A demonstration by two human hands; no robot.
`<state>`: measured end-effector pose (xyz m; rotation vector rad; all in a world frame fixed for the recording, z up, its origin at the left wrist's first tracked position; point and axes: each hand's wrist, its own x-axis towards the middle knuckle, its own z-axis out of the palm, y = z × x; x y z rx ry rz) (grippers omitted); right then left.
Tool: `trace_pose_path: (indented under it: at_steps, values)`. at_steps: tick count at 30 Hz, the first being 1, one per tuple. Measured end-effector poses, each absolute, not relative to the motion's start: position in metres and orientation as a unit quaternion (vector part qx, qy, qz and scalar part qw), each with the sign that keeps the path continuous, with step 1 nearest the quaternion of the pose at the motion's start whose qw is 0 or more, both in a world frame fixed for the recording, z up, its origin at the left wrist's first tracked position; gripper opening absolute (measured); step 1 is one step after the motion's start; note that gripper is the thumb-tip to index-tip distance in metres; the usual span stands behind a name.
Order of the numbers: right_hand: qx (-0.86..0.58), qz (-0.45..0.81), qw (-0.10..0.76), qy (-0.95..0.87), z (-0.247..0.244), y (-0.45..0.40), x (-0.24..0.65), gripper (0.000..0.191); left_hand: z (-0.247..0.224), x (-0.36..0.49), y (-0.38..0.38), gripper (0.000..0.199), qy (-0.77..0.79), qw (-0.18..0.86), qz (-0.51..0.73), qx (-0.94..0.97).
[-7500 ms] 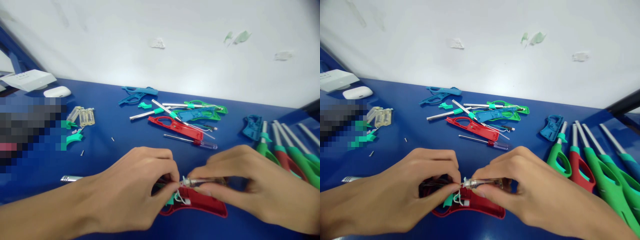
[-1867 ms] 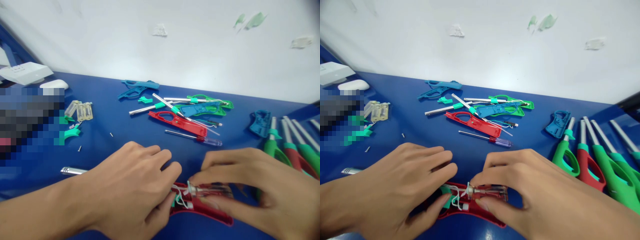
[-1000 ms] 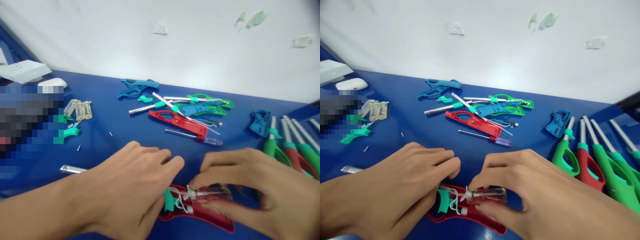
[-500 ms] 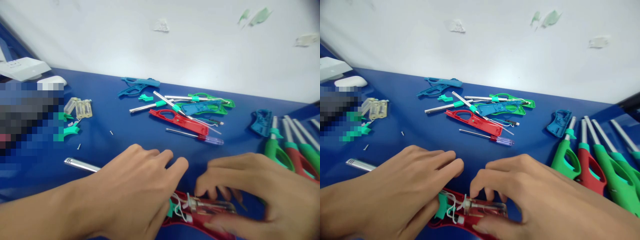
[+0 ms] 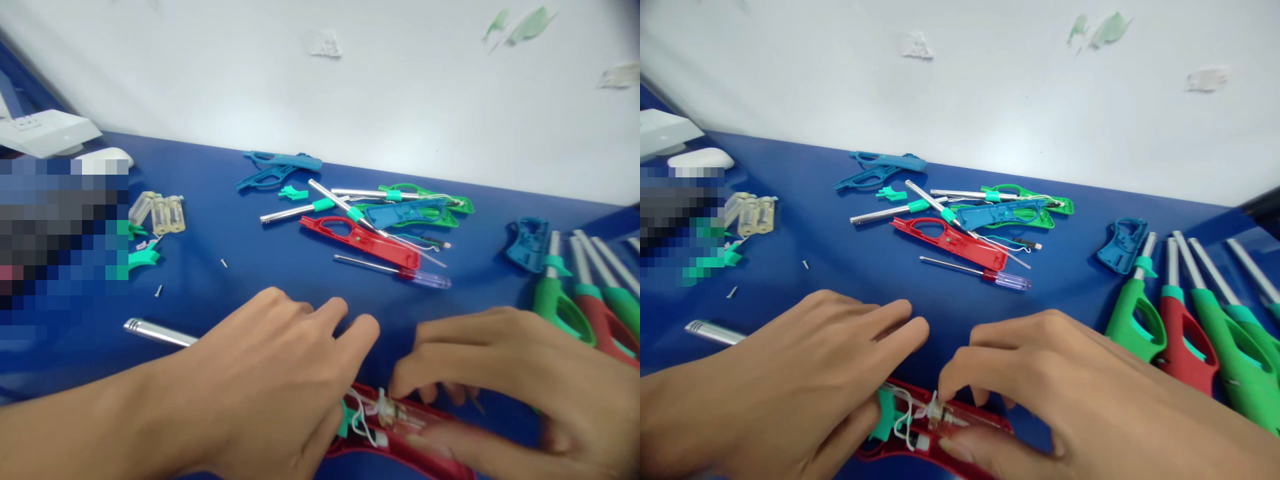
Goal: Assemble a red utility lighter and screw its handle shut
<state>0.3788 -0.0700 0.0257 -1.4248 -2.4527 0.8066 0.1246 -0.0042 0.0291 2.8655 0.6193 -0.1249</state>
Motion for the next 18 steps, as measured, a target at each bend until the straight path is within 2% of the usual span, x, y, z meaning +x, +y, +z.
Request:
trace_pose_path:
  at_steps: [4, 10, 18]
  values:
    - [-0.519, 0.31, 0.048, -0.795, 0.028, -0.071, 0.377, 0.018, 0.025, 0.124, -0.006, 0.025, 0.211, 0.107, -0.035, 0.971]
    - [-0.48, 0.321, 0.03, -0.816, 0.027, -0.072, 0.379, 0.02, 0.027, 0.126, -0.005, 0.022, 0.214, 0.104, -0.05, 0.97]
    - [-0.433, 0.331, 0.047, -0.837, 0.024, -0.074, 0.384, 0.016, 0.036, 0.129, -0.005, 0.029, 0.223, 0.103, -0.087, 0.965]
